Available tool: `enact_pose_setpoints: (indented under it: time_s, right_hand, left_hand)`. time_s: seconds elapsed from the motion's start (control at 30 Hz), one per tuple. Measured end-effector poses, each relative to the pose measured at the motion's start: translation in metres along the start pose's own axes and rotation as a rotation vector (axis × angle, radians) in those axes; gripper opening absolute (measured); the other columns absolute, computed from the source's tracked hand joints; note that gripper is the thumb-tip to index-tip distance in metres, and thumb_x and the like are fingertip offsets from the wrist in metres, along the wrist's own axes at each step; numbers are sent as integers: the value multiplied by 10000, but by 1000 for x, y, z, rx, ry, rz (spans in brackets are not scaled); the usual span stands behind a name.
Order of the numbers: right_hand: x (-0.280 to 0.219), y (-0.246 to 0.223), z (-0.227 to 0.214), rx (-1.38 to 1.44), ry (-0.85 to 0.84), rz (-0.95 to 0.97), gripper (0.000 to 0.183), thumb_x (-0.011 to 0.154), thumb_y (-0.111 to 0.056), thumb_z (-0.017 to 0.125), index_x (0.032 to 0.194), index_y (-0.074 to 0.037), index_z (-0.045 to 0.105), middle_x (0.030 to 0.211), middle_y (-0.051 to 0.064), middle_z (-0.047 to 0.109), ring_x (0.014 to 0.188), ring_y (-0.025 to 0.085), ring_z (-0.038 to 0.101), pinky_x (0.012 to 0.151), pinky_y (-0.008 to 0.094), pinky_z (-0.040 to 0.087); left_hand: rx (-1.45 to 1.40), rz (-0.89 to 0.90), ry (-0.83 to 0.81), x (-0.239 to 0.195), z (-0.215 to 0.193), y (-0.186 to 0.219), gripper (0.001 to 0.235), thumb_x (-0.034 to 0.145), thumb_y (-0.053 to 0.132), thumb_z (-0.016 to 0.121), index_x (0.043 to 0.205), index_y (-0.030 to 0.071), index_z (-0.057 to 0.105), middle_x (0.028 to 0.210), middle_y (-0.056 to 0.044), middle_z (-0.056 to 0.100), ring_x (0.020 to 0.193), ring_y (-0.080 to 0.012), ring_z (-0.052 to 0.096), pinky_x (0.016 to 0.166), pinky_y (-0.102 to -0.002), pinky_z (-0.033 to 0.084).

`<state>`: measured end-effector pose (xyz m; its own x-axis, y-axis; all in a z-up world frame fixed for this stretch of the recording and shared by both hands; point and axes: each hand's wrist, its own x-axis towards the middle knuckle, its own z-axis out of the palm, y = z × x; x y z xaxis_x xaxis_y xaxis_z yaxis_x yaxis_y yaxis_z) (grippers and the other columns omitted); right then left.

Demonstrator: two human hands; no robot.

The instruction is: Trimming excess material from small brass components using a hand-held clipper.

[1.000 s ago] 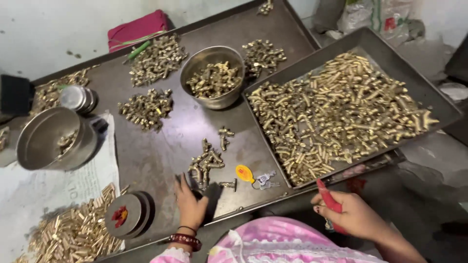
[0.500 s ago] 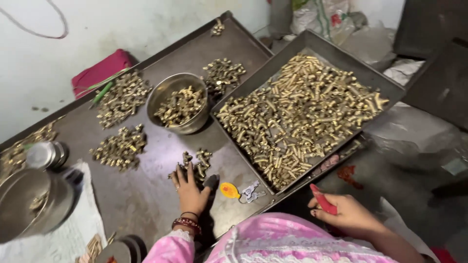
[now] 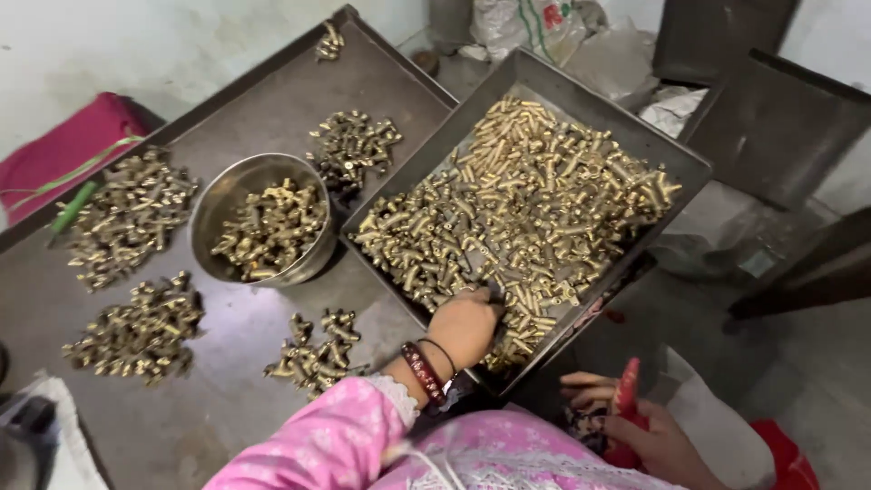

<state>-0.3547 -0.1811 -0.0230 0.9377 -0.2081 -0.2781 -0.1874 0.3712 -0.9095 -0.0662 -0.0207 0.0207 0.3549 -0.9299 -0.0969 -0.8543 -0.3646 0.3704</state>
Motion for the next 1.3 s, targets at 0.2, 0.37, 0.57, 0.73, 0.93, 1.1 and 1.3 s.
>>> enact_pose_setpoints:
  time_s: [0.2, 0.37, 0.57, 0.73, 0.93, 1.1, 1.3]
  right_hand:
    - [-20, 6, -19, -279, 96, 131, 432, 910, -168, 632, 1312, -13, 642, 1440, 103, 579, 1355, 211, 549, 1130, 400, 361]
    - [-26, -7, -23, -200, 62, 327, 391, 932, -172, 628, 1288, -10, 620, 1427, 61, 644, 1145, 195, 610, 1037, 374, 423]
    - [-3, -18, -36, -252, 93, 361, 563, 895, -63, 674, 1439, -126, 541, 1160, 190, 719, 1067, 248, 655, 1000, 383, 456]
    - [18, -114, 77, -481, 164, -680, 444, 828, 75, 593, 1262, -8, 623, 1385, 111, 633, 1287, 236, 611, 1063, 362, 471]
    - [34, -125, 138, -994, -197, -1183, 438, 736, -36, 735, 1160, -39, 624, 1211, 156, 638, 1146, 365, 630, 1024, 404, 484]
    - [42, -76, 137, -898, -289, -842, 375, 729, -27, 776, 1086, -46, 665, 1060, 109, 709, 968, 263, 718, 853, 340, 553]
    - [99, -36, 130, -82, -143, -82, 192, 897, 29, 630, 1087, 19, 648, 970, 132, 724, 852, 223, 694, 783, 365, 571]
  left_hand:
    - [8, 67, 13, -1, 1, -9, 291, 711, 67, 680, 999, 65, 721, 1156, -149, 683, 1021, -349, 666, 844, -437, 551]
    - [-22, 32, 100, -13, -11, 5, 307, 705, 61, 702, 1010, 44, 686, 1129, -152, 697, 1032, -355, 665, 855, -437, 551]
    - [-290, -39, 524, -49, -30, 23, 395, 688, 33, 731, 1077, -4, 677, 955, -204, 713, 915, -392, 673, 788, -467, 543]
    - [-1540, -237, 281, -99, -68, 79, 251, 886, 26, 609, 1114, 5, 710, 801, -56, 731, 679, -101, 655, 647, -250, 542]
    - [-1671, -188, 276, -161, -21, 88, 83, 1011, 23, 574, 1000, -27, 640, 783, -46, 665, 648, -109, 623, 605, -242, 505]
    - [-1735, -231, 416, -189, 2, 86, 74, 1045, 52, 582, 1062, -10, 620, 826, -43, 666, 672, -105, 631, 632, -242, 519]
    - [-1670, -383, 737, -223, -23, 67, 155, 957, 10, 579, 1107, 20, 618, 830, -78, 692, 665, -132, 666, 603, -271, 547]
